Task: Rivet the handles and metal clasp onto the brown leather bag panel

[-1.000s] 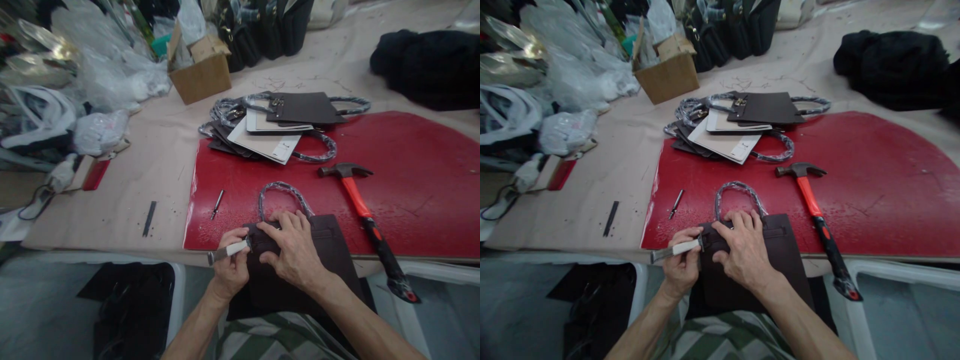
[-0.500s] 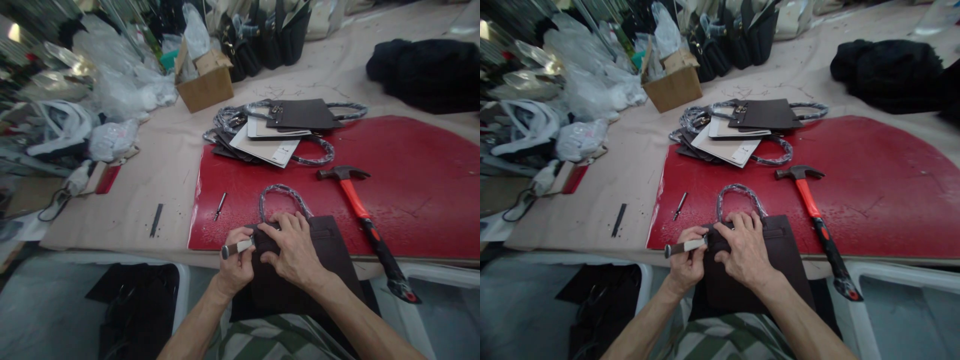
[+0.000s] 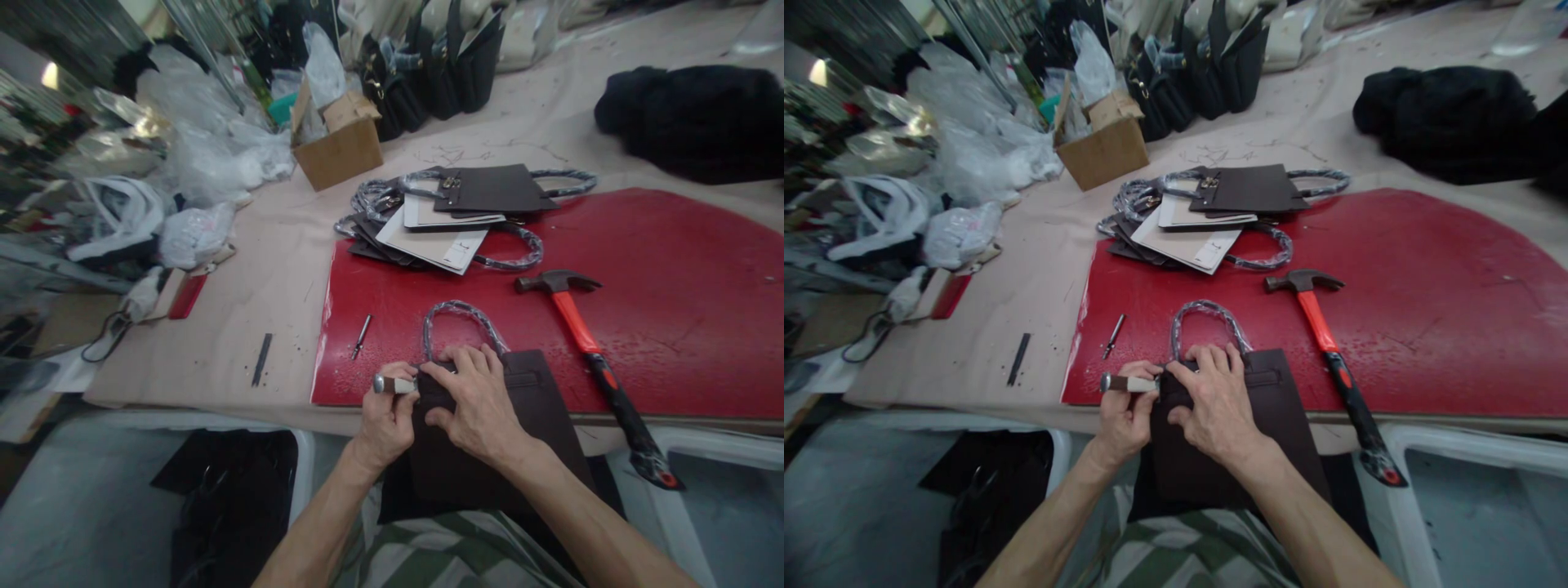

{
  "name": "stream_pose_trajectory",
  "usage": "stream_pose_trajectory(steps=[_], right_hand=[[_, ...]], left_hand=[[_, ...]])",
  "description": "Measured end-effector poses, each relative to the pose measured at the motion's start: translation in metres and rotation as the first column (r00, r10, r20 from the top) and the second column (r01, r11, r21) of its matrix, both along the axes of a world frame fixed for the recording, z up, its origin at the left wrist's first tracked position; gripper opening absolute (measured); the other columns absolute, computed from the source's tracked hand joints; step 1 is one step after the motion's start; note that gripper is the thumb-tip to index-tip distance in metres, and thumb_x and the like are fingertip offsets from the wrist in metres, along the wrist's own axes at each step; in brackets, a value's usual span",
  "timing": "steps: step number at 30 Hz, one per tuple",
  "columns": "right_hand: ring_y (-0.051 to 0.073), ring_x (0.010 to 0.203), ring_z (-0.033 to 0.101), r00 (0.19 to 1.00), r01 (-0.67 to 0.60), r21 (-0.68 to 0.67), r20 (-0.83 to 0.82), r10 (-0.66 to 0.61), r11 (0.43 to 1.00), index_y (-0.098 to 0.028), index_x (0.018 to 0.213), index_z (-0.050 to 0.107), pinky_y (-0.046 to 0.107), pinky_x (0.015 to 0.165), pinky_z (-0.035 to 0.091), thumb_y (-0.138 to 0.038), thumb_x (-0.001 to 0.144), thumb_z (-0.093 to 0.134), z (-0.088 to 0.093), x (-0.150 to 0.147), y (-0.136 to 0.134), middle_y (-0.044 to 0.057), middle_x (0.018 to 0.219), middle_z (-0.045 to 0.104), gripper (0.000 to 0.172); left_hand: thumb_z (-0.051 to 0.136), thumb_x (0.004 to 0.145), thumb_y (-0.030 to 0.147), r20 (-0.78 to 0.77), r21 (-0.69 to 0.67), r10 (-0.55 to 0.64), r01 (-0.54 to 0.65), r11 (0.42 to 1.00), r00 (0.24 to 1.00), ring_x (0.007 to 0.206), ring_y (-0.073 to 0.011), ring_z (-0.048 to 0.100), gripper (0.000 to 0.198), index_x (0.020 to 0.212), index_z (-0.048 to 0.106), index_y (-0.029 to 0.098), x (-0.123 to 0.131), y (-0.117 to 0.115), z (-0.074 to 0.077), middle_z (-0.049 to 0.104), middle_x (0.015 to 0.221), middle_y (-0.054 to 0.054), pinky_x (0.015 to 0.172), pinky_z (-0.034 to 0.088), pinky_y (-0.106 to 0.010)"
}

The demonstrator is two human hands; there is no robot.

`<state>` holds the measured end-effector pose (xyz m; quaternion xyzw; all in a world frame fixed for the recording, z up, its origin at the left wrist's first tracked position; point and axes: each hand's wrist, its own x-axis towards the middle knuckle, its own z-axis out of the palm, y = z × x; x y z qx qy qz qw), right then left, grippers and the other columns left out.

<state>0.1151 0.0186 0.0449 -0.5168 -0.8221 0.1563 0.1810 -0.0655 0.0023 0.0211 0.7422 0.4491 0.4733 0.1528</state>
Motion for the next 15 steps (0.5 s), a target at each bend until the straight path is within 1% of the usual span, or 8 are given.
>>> stream_pose_trajectory(steps=[5,10,15], right_hand=[[0.033,0.116,0.047,1.0,0.0,0.017,-0.001,0.0,1.0,-0.03,0.121,0.064,0.058,0.112,0.025,-0.034,0.068,0.085,-0.0005,0.0007,-0.0002,0.008,0.122,0.056,0.058],[0.032,0.116,0.047,1.0,0.0,0.016,0.0,0.0,1.0,-0.03,0.122,0.064,0.057,0.112,0.025,-0.038,0.067,0.086,0.0009,0.0007,-0.0001,0.008,0.122,0.055,0.06],[0.032,0.116,0.046,1.0,0.001,0.015,0.01,-0.001,1.0,-0.03,0.123,0.064,0.057,0.112,0.025,-0.039,0.067,0.087,0.0007,0.0006,-0.0005,0.008,0.122,0.055,0.062]], left_hand=[[0.05,0.091,0.012,0.021,-0.054,0.002,-0.001,0.999,1.0,0.1,-0.0206,0.063,0.014,0.102,0.056,0.019,0.0006,-0.0011,0.0005,0.063,0.103,-0.009,0.089,0.056,-0.039],[0.05,0.093,0.014,0.045,-0.09,0.031,-0.026,0.996,0.999,0.104,-0.0216,0.065,0.013,0.1,0.059,0.019,-0.0023,-0.0021,-0.0009,0.068,0.106,-0.01,0.091,0.056,-0.04],[0.051,0.093,0.016,0.072,-0.118,0.03,-0.021,0.993,0.997,0.099,-0.0209,0.068,0.012,0.098,0.062,0.018,-0.0071,-0.0006,-0.0006,0.071,0.102,-0.009,0.088,0.058,-0.037]])
